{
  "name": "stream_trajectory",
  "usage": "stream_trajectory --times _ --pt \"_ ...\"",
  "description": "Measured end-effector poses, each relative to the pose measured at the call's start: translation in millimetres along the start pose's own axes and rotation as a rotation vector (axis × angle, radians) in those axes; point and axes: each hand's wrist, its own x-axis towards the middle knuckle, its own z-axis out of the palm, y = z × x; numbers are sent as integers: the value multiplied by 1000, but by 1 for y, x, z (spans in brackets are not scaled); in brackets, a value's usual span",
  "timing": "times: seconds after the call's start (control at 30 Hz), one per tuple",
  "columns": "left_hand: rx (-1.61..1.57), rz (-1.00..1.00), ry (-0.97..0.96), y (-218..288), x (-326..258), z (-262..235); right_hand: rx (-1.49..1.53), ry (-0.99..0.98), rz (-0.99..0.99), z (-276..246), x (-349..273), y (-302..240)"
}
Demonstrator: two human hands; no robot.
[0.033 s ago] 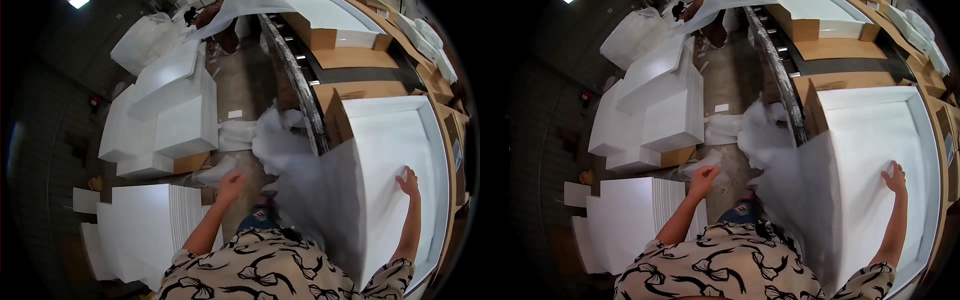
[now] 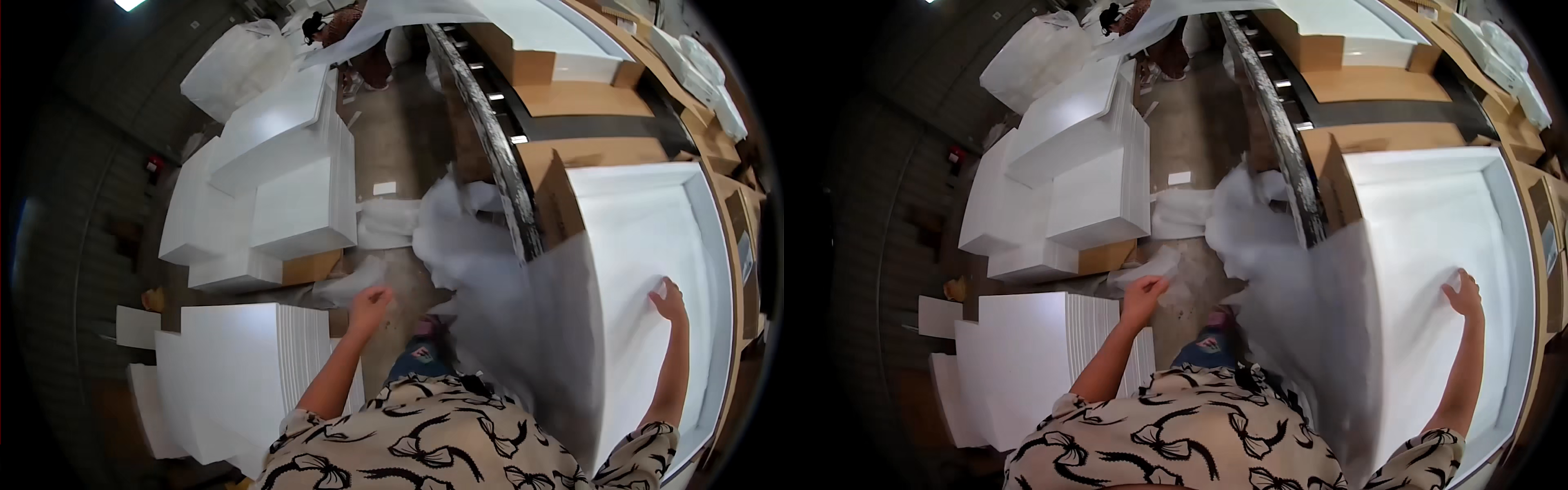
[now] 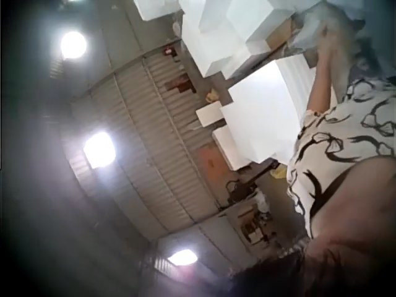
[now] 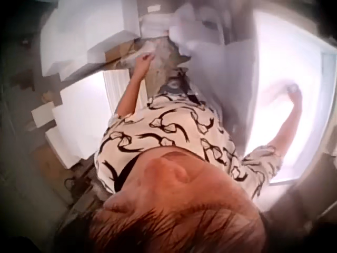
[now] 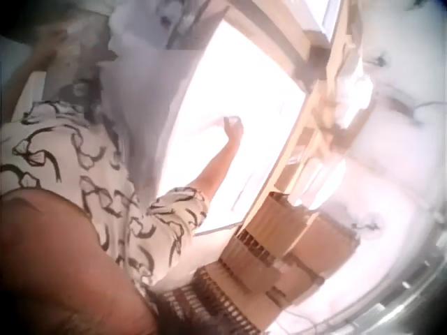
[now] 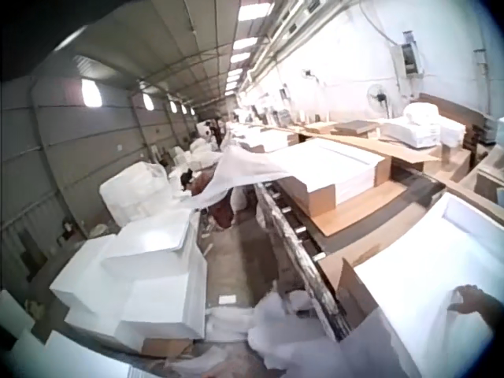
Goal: The person places white furniture panels into cardboard boxes lined with foam inserts and protective wrapping.
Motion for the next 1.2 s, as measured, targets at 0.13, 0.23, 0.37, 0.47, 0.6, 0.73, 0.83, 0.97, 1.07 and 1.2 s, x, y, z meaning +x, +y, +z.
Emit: stream_trajectory --times 0.13,0.23,0.37,0.47,0.6,0.73,0.83,0.97,1.07,1.2 --pt "-348 -176 25 -72 60 -58 60 249 -116 -37 18 -24" --pt "-412 -206 63 -108 123 -103 270 361 -30 -100 14 -152" --pt "-336 -104 1 -117 178 -146 392 707 -176 -133 27 -250" --pt "-255 -53 74 -138 209 -178 486 656 -237 -128 30 -393" --pt "-379 -146 108 -189 222 -187 372 554 -768 -68 60 -525" --pt "-376 -294 115 -219 213 -177 260 262 -973 -29 60 -646" --pt "-380 -408 98 -244 198 -177 250 12 -1070 33 73 -722" --pt "-89 -261 96 -225 206 -196 252 -179 -1186 103 87 -790" --pt "-29 -319 196 -245 180 -227 321 -291 -1336 129 74 -862" --pt "-393 -549 297 -223 199 -246 564 -308 -1040 128 141 -949"
